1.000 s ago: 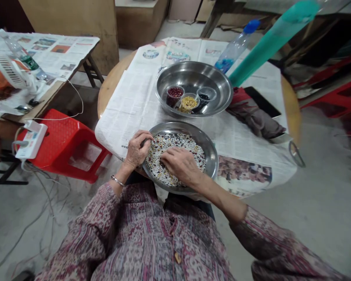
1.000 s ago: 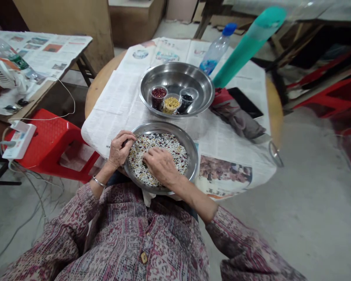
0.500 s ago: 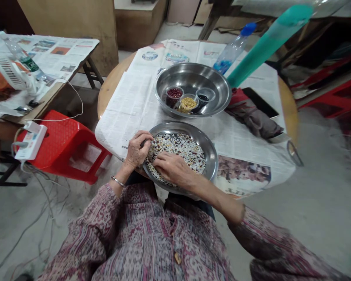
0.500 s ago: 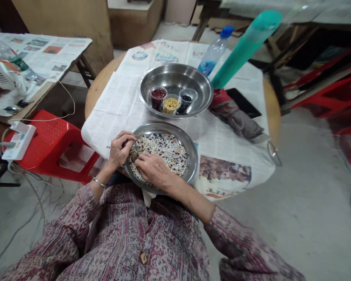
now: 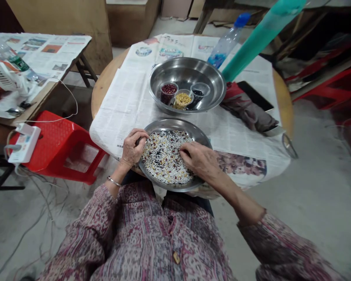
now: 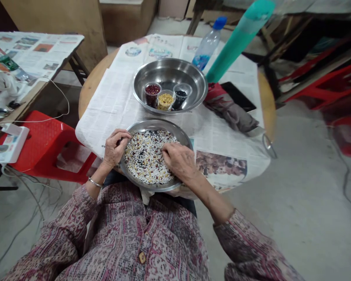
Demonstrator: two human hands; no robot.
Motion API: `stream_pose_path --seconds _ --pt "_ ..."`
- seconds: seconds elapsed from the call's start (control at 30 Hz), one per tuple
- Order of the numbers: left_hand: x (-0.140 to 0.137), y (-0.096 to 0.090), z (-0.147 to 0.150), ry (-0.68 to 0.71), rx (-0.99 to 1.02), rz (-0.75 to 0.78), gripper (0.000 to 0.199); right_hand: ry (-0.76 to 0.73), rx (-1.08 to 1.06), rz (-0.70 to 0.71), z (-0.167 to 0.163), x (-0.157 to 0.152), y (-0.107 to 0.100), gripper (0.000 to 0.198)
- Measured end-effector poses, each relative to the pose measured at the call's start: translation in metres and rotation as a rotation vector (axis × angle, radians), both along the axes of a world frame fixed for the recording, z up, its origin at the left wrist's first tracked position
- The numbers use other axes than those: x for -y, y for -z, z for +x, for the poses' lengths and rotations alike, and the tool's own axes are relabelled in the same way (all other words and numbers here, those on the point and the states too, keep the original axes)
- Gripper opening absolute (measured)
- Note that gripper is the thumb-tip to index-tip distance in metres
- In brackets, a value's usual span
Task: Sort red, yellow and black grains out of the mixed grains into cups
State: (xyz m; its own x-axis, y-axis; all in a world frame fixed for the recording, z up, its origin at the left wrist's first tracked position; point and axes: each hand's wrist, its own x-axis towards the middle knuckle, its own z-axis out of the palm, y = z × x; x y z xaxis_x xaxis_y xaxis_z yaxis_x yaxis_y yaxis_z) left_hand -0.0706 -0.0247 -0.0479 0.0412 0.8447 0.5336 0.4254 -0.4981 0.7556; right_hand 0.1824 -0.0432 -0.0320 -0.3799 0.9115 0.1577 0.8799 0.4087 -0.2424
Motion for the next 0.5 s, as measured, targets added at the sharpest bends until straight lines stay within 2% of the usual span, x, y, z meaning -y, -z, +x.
stream_pose_path --seconds 0.13,0.27,0.5 --pt "-0.001 0.000 0.000 -0.006 0.005 -0.011 0.019 -0.041 -0.034 -0.023 -0.023 -0.011 0.000 0.017" --pt "-0.001 0.001 0.000 -0.007 0.008 -0.013 0.019 -0.190 -0.075 -0.040 -0.040 -0.012 0.002 0.019" --pt "-0.001 0.001 0.000 0.000 0.021 -0.013 0.017 -0.356 -0.127 -0.047 -0.040 -0.007 0.007 0.019"
